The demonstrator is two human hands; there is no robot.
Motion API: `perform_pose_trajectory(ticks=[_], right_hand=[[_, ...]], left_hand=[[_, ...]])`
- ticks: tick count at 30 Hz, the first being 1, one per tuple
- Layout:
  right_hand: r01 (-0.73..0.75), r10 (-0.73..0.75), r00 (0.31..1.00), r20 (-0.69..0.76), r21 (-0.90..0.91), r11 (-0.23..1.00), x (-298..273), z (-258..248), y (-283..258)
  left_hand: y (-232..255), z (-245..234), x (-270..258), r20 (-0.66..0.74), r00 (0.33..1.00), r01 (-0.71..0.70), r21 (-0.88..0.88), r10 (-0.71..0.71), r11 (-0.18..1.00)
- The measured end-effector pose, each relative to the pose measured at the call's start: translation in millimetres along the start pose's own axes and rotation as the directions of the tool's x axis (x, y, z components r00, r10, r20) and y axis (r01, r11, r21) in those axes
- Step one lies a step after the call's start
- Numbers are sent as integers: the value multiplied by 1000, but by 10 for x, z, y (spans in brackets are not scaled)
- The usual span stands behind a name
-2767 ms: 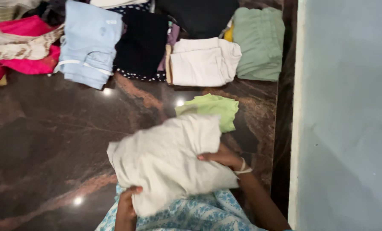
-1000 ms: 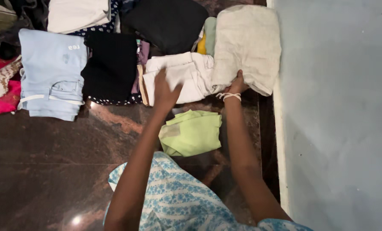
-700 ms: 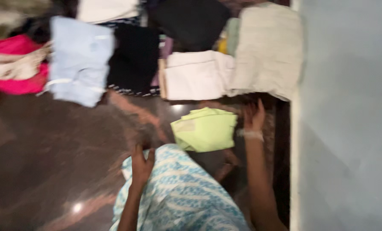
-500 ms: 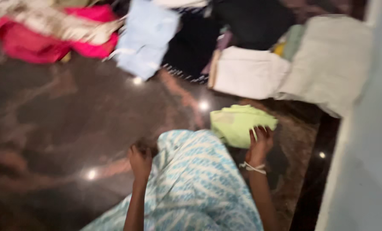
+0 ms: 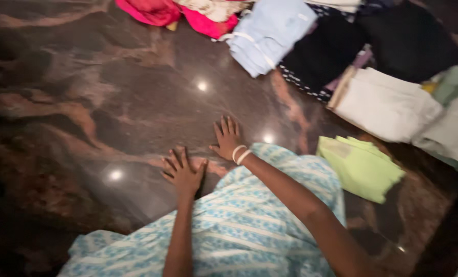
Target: The person folds a shirt, a pink blouse, and a patterned cloth by hand on the floor, placing each item onto a stack of clothes.
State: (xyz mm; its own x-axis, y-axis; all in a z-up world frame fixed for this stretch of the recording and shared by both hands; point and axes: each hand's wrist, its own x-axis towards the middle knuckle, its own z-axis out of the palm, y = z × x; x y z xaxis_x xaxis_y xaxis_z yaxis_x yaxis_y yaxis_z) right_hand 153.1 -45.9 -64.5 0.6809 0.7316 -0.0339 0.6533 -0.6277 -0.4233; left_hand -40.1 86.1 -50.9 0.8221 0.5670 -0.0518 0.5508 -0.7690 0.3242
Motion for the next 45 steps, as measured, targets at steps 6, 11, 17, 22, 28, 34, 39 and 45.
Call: perform_pose_trajectory(ticks=[6,11,17,22,28,34,39,45], right_hand=[[-35,45,999,25,-307,951,377,-281,-473],[-68,16,987,-161,-329,942,1013,-265,-500],[6,-63,986,-155,-346,938,1390,-254,-335],[146,-182,980,-86,-320,936,1905,-270,20],[-5,-71,918,-391,-189,982,2821,-192,638],[-195,263,882,-391,204,959,3628,-543,1464],[-57,51,947,-318,-10,998,3510,-718,1331],[141,-126,983,-135,109,984,2367,-677,-157]], left_hand=[[-132,-263,593,-296,938,152,-112,-179,982],[-171,-340,1030,-275,927,241,-81,-254,967],[-42,-529,1014,-251,919,299,-59,-304,952],[-111,-570,1084,-238,950,210,4,-203,978],[-345,-686,1355,-196,979,-59,-9,56,998],[-327,-688,1358,-187,982,-35,-3,34,999],[-347,-691,1356,-176,984,-47,-31,41,998],[-387,-679,1428,-205,978,-51,-30,44,998]])
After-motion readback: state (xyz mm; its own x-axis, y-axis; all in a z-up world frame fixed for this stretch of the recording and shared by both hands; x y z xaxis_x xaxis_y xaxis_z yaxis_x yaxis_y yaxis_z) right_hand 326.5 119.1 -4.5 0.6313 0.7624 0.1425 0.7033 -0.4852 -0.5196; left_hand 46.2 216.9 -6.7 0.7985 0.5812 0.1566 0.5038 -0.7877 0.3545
